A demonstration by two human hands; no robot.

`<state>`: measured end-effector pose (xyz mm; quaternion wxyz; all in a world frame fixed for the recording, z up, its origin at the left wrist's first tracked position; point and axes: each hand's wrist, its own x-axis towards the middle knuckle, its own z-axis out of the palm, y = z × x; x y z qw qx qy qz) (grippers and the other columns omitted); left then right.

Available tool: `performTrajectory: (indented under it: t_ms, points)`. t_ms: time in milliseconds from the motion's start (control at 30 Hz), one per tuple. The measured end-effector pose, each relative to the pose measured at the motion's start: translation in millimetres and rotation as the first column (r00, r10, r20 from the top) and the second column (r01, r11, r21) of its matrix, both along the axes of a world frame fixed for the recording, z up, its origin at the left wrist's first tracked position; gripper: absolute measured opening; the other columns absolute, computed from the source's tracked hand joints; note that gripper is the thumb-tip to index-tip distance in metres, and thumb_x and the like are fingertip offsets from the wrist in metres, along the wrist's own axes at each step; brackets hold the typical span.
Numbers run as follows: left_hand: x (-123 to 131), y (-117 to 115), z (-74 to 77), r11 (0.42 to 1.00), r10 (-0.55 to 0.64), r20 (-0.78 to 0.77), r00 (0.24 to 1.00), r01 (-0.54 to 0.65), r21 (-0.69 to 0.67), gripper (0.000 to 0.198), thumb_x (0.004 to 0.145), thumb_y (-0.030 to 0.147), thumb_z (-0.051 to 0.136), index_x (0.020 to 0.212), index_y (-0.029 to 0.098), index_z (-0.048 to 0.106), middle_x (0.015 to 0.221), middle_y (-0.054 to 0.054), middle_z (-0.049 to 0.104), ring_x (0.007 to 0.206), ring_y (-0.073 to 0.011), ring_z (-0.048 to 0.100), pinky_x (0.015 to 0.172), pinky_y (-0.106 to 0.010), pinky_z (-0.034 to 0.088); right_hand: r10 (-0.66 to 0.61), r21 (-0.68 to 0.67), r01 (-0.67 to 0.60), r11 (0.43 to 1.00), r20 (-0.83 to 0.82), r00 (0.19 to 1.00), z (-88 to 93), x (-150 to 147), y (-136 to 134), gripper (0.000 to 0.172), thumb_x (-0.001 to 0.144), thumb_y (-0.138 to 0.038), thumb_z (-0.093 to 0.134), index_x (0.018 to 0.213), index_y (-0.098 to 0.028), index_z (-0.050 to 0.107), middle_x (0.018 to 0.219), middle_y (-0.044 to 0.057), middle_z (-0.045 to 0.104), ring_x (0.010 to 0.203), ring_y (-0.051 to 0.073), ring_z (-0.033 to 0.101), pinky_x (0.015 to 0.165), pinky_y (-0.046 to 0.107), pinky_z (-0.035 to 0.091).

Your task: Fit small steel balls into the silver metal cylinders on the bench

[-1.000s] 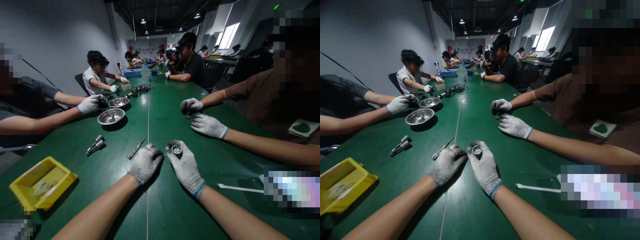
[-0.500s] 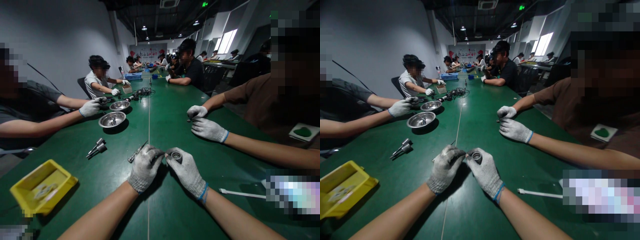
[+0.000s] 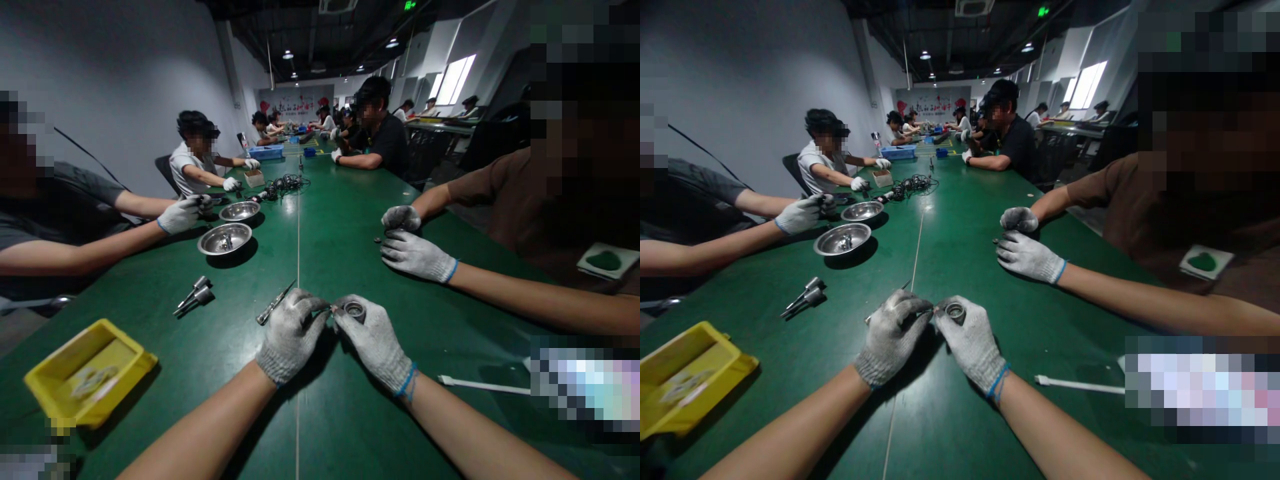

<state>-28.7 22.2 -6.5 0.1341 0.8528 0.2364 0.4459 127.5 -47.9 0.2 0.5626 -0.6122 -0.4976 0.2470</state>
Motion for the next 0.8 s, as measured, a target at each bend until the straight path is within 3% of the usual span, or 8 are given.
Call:
performTrajectory:
  t_ms: [800]
  points:
    - [-1.4,0.6,-1.2,1.0,-0.01,0.008,1.0,0.01,-0.008,0.013,0.099,0.022,0.062,0.099,0.019,0.075,0.089,-0.007,0.072,0.082,-0.0177,0.071,0.074,-0.028,0.059,0.017,0.003,-0.017,1.0,0.009,1.0,0.7,-0.3,-0.2,0.022,0.081,-0.04,0.064,0.073,-0.02,0.07,0.06,0.003,0.069,0.056,0.02,0.065,0.054,0.029,0.052]
